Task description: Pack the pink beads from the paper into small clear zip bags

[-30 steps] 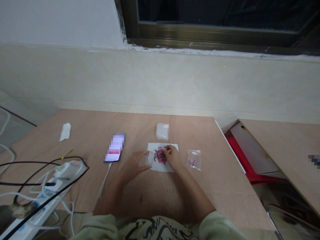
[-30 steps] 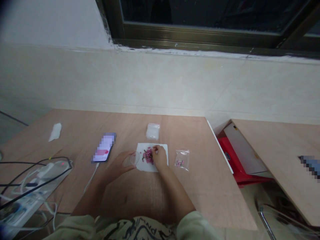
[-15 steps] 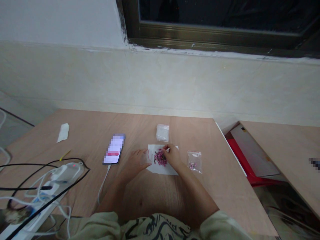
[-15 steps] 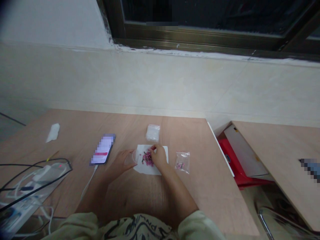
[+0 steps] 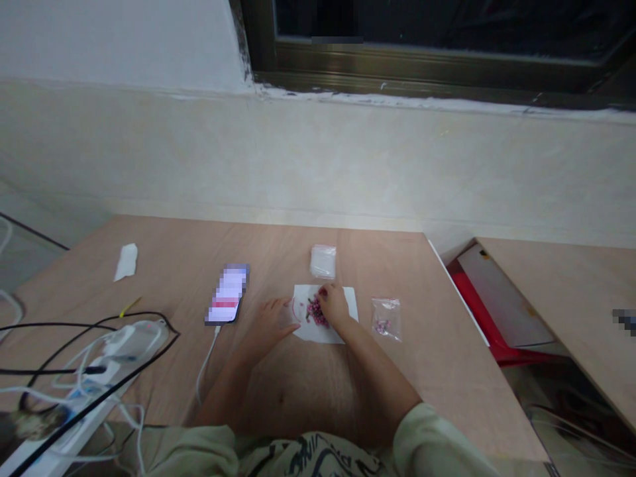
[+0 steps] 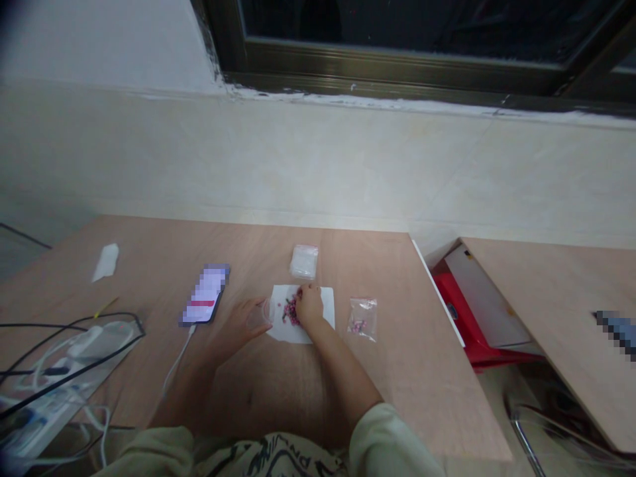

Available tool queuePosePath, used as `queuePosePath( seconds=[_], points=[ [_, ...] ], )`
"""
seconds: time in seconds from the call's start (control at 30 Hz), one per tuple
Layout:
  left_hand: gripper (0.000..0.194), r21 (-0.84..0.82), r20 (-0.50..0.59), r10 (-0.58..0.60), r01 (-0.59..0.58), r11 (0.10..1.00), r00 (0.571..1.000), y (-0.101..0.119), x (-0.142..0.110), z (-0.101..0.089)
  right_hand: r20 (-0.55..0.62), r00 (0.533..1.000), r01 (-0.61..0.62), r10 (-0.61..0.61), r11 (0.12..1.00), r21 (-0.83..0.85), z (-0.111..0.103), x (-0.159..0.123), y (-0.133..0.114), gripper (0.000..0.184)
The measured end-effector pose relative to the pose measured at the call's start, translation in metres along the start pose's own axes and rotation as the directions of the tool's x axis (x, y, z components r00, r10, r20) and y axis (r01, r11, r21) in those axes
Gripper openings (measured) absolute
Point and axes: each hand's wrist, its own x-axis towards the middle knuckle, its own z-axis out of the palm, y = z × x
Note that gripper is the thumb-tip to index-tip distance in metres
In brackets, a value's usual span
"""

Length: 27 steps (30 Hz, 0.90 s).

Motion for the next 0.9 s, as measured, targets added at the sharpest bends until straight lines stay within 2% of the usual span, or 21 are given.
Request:
queuePosePath(
  seconds=[0.3, 0.57, 0.9],
  points=[
    [0.048, 0.04, 0.074, -0.036, 0.033, 0.999, 0.997, 0.002, 0.006, -0.005, 0.058, 0.998, 0.002, -0.001, 1.0, -0.02, 0.002, 0.008, -0.001, 0.009],
    [0.048, 0.059, 0.032, 0.022, -0.024, 0.998, 0.999, -0.006, 0.013, -0.002, 0.136, 0.991, 0.02, -0.012, 0.998, -0.062, 0.005, 0.018, -0.008, 0.013],
    [0.047, 0.058, 0.045, -0.021, 0.018, 0.998, 0.999, -0.005, 0.006, -0.002, 0.15, 0.989, 0.013, -0.009, 1.0, -0.027, 0.003, 0.011, 0.002, 0.009]
  ],
)
